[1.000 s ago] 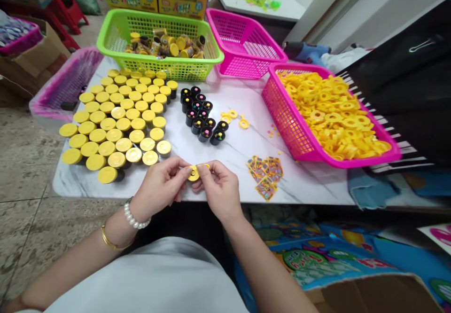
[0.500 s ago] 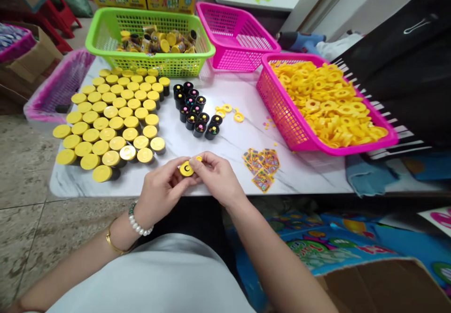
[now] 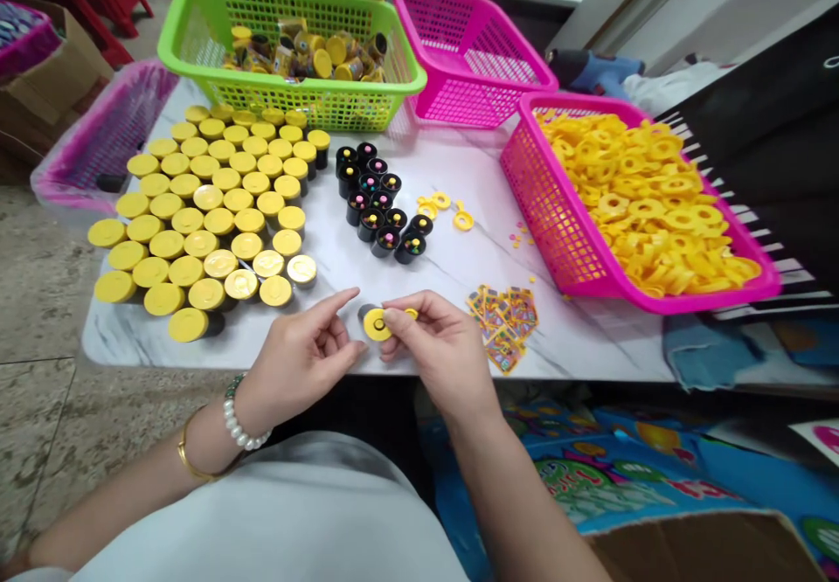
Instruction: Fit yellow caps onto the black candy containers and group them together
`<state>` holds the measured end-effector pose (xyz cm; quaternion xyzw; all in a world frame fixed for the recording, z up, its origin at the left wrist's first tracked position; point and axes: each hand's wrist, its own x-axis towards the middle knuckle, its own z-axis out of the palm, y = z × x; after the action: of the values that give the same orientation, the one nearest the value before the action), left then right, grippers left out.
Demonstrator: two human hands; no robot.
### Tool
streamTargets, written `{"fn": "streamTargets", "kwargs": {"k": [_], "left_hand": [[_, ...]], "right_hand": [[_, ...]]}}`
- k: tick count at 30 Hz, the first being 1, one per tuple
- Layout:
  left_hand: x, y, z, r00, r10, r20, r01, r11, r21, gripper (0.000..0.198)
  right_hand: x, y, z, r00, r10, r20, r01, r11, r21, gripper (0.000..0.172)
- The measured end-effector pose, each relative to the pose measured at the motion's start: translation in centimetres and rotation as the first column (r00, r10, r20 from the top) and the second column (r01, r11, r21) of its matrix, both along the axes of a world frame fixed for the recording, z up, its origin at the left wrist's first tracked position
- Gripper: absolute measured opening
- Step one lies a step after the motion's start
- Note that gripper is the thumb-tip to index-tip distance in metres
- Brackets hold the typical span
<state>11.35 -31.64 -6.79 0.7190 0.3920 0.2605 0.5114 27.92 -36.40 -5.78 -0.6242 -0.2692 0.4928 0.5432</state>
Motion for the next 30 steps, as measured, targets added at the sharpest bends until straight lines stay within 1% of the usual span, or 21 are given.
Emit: {"fn": "streamTargets", "kwargs": {"k": [3,5,7,9,11,13,15,17,19,21,22,24,26,27,28,29,30], "left_hand": [[0.4,0.1,-0.3,0.997,0.0,-0.077,0.005,0.997,0.074,0.047],[0.6,0.3,-0.3,0.995,-0.001,-0.104,0.012,0.995,0.096,0.047],[0.9,0.4,0.0,0.991,-0.015,-0.135,0.028,0.995,0.096,0.051],[1.0,0.6,0.4,0.986,-0.039,-0.165,0.053,0.995,0.084,0.052],[1.0,0.7,0.7,0.984,-0.071,-0.162,0.083,0.994,0.065,0.043],[0.9,0.7,0.9,0.985,-0.079,-0.152,0.088,0.995,0.053,0.028],[0.8,0.6,0.7,0.986,-0.038,-0.163,0.047,0.997,0.054,0.019],[0.8,0.4,0.4,0.983,0.014,-0.185,-0.003,0.998,0.06,0.022],[0.7,0.2,0.2,0.982,0.031,-0.187,-0.02,0.998,0.06,0.024],[0.8,0.2,0.2,0.984,0.024,-0.175,-0.015,0.998,0.057,0.022],[0.8,0.2,0.2,0.986,0.021,-0.167,-0.012,0.998,0.056,0.021],[0.8,0.2,0.4,0.987,0.026,-0.161,-0.016,0.998,0.061,0.021],[0.8,0.2,0.5,0.984,0.043,-0.17,-0.029,0.996,0.082,0.022],[0.8,0.2,0.5,0.983,0.053,-0.177,-0.036,0.994,0.1,0.023],[0.8,0.1,0.4,0.982,0.064,-0.18,-0.043,0.992,0.122,0.025],[0.8,0.0,0.2,0.981,0.075,-0.176,-0.049,0.988,0.149,0.026],[0.7,-0.1,0.0,0.983,0.085,-0.164,-0.054,0.982,0.183,0.027]], "right_hand": [[0.9,0.1,-0.1,0.994,-0.055,-0.091,0.048,0.996,-0.07,0.036],[1.1,0.3,-0.2,0.99,-0.06,-0.124,0.049,0.994,-0.094,0.037],[1.0,0.5,-0.4,0.994,-0.018,-0.112,0.008,0.996,-0.088,0.036],[0.7,0.7,-0.4,0.996,0.057,-0.066,-0.061,0.996,-0.066,0.033],[0.4,0.9,-0.4,0.991,0.13,-0.023,-0.131,0.99,-0.048,0.031],[0.4,1.1,-0.4,0.988,0.152,-0.018,-0.153,0.988,-0.031,0.029],[0.7,1.2,-0.4,0.994,0.094,-0.048,-0.095,0.995,-0.014,0.03],[1.4,1.2,-0.4,0.996,-0.027,-0.08,0.027,1.0,-0.003,0.033],[2.3,1.0,-0.5,0.99,-0.127,-0.068,0.127,0.992,-0.006,0.035],[3.2,0.6,-0.9,0.987,-0.162,0.013,0.162,0.987,-0.011,0.035],[3.5,0.4,-1.1,0.986,-0.152,0.072,0.154,0.988,-0.018,0.035],[3.9,0.2,-1.5,0.977,-0.078,0.201,0.091,0.994,-0.059,0.034],[4.0,0.2,-1.6,0.932,0.015,0.363,0.021,0.995,-0.095,0.038],[3.8,0.2,-1.5,0.88,0.034,0.473,0.013,0.995,-0.096,0.041],[3.6,0.1,-1.3,0.806,0.025,0.592,0.025,0.997,-0.077,0.043],[3.2,0.0,-1.0,0.72,-0.008,0.694,0.046,0.998,-0.037,0.044],[2.8,-0.3,-0.6,0.648,-0.046,0.761,0.058,0.998,0.011,0.042]]}}
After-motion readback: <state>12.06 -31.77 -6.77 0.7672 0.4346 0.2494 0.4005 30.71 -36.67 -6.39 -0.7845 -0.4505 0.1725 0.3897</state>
